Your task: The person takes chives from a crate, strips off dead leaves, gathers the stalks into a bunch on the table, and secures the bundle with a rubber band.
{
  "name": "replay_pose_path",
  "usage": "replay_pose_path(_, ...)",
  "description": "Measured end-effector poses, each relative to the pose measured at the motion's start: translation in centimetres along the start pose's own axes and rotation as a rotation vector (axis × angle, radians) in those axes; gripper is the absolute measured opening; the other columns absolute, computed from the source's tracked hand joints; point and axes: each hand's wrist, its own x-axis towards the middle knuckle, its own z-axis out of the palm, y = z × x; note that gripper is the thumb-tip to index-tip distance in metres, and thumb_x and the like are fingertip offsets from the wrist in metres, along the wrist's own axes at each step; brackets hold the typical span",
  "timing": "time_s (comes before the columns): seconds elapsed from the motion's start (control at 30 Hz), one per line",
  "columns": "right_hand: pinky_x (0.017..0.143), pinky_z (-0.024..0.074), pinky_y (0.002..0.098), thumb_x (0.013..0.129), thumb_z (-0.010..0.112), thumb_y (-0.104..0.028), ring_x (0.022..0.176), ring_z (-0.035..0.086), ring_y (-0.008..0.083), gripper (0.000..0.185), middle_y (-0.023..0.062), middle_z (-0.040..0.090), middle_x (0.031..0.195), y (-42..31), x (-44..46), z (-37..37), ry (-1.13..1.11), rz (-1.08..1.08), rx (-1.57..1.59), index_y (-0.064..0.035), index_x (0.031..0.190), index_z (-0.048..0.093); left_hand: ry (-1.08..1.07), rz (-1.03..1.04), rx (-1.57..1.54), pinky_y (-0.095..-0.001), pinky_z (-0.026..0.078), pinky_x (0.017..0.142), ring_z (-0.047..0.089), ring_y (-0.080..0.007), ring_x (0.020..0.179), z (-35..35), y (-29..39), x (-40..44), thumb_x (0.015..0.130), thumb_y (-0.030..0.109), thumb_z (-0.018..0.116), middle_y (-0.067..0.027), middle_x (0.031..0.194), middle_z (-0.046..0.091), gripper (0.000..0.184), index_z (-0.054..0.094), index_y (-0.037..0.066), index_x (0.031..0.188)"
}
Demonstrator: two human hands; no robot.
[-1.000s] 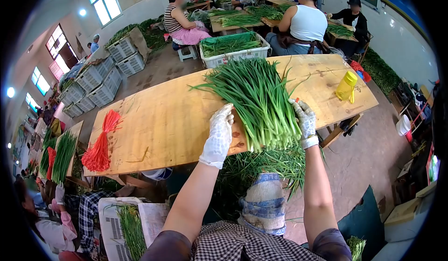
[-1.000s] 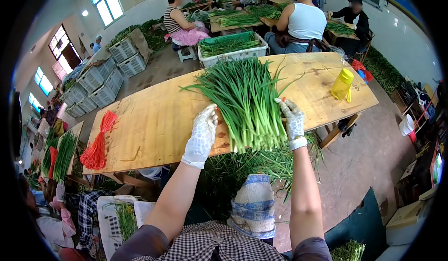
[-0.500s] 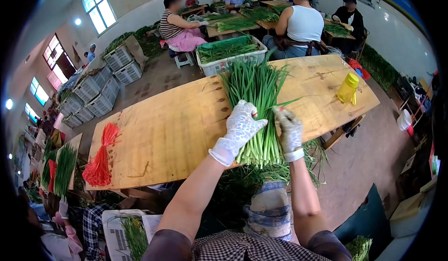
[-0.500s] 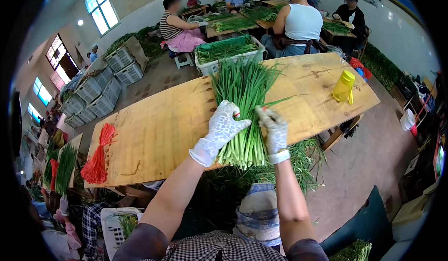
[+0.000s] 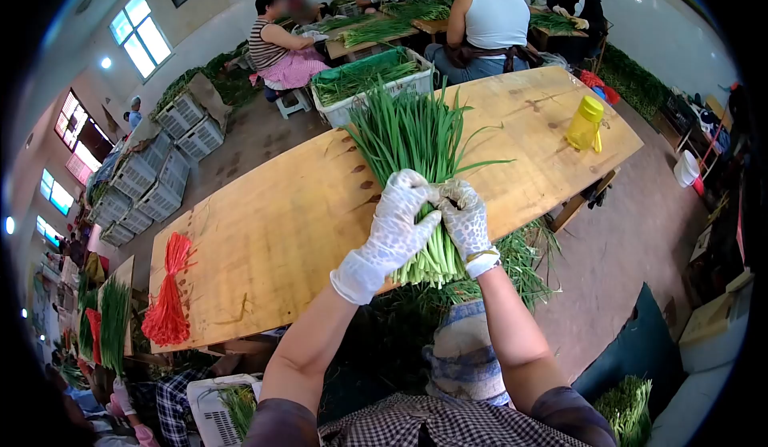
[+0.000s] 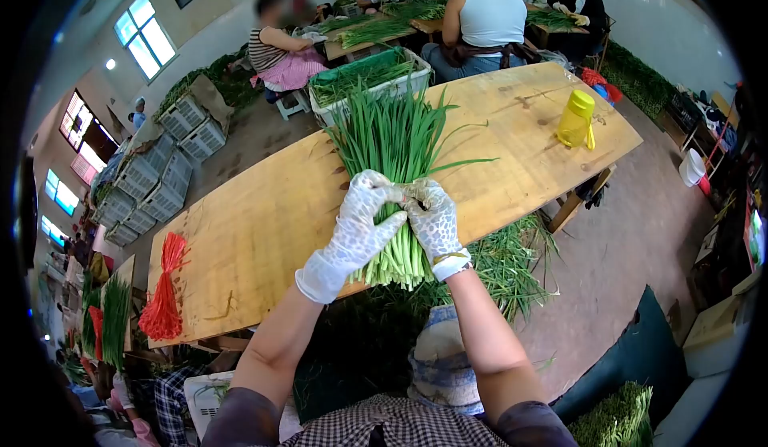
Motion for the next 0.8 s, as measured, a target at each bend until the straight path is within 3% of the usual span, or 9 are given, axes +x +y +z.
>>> replay_pose_path(0.03,0.076,0.0481,0.0283,0.081,0.069,-0.004,0.082,0.06,0.0177,0.015,0.008,0.063,0.09,0.0,0.0,0.3,0.039,-0.018,0.041,-0.0006,0.096,0.07,0.009,0.081,-0.01,-0.0288,0.047,0.078,0.055,-0.019,0.083,-0.1,-0.6,0.3,0.067,-0.003,0.074,-0.0071,0.095,0.056,0.03,0.063,0.005,0.094)
replay_pose_path(0.1,0.078,0.0474,0.0271,0.082,0.069,-0.004,0.083,0.06,0.0174,0.014,0.0078,0.063,0.091,-0.5,-0.3,0.4,0.073,0.03,0.143,-0.0004,0.095,0.07,-0.007,-0.014,-0.085,-0.0286,0.048,0.082,0.058,-0.0185,0.09,0.0,-1.3,0.3,0.072,-0.004,0.072,-0.0083,0.1,0.058,0.027,0.064,0.004,0.096)
replay_pose_path(0.17,0.081,0.0465,0.0263,0.084,0.068,-0.004,0.086,0.06,0.0166,0.013,0.0077,0.063,0.092,-0.7,-0.5,0.2,0.048,-0.02,0.153,-0.0002,0.096,0.07,0.106,-0.219,-0.375,-0.0271,0.048,0.085,0.059,-0.0159,0.092,1.0,-1.9,0.0,0.077,-0.006,0.068,-0.0072,0.101,0.058,0.022,0.064,0.003,0.097)
replay_pose_path(0.2,0.083,0.0461,0.0252,0.084,0.067,-0.004,0.088,0.059,0.0142,0.018,0.0059,0.064,0.093,-0.7,-0.6,0.1,0.039,0.076,0.272,-0.0017,0.103,0.069,0.155,-0.237,-0.411,-0.0246,0.049,0.084,0.06,-0.0125,0.092,1.7,-2.1,-0.1,0.081,-0.008,0.065,-0.0057,0.099,0.058,0.018,0.064,0.002,0.096)
replay_pose_path(0.3,0.083,0.0466,0.0248,0.084,0.066,-0.001,0.09,0.059,0.0121,0.029,0.003,0.065,0.093,-1.1,-0.6,-0.1,0.026,0.133,0.407,-0.0042,0.113,0.067,0.22,-0.166,-0.278,-0.0229,0.051,0.076,0.061,-0.0095,0.084,2.3,-2.7,-0.3,0.08,-0.008,0.067,-0.0034,0.093,0.059,0.018,0.064,0.002,0.094)
replay_pose_path(0.33,0.077,0.0447,0.0201,0.083,0.066,0.002,0.08,0.054,0.006,0.042,-0.0032,0.061,0.087,-1.7,-0.5,-0.2,0.031,0.151,0.412,-0.0061,0.123,0.061,0.199,-0.201,-0.263,-0.0228,0.051,0.075,0.061,-0.0096,0.083,2.2,-2.8,-0.1,0.079,-0.008,0.068,-0.0035,0.093,0.06,0.017,0.064,0.002,0.092)
replay_pose_path(0.57,0.062,0.0347,0.0155,0.079,0.07,0.002,0.067,0.035,0.0024,0.053,-0.0091,0.046,0.079,-1.1,0.3,-0.7,-0.089,0.157,0.406,-0.0082,0.129,0.057,0.163,-0.367,-0.41,-0.0229,0.051,0.074,0.062,-0.0109,0.079,1.4,-2.9,0.4,0.078,-0.006,0.068,-0.0053,0.09,0.064,0.017,0.065,0.0,0.094)
replay_pose_path(0.67,0.061,0.0347,0.0162,0.078,0.072,-0.001,0.066,0.035,0.0026,0.052,-0.0091,0.045,0.077,-1.1,0.7,-1.0,-0.119,0.174,0.358,-0.0102,0.128,0.059,0.044,-0.551,-0.574,-0.0213,0.051,0.078,0.06,-0.0084,0.081,0.6,-2.8,0.9,0.079,-0.012,0.064,-0.0037,0.092,0.064,0.025,0.058,0.001,0.1)
replay_pose_path(0.8,0.061,0.0357,0.0172,0.078,0.073,-0.005,0.066,0.036,0.0033,0.051,-0.0086,0.045,0.075,-1.0,0.8,-1.0,-0.143,0.168,0.239,-0.0119,0.126,0.06,0.074,-0.481,-0.603,-0.0236,0.052,0.078,0.059,-0.01,0.083,0.2,-3.3,1.0,0.078,-0.011,0.067,-0.0038,0.091,0.058,0.039,0.046,0.005,0.107)
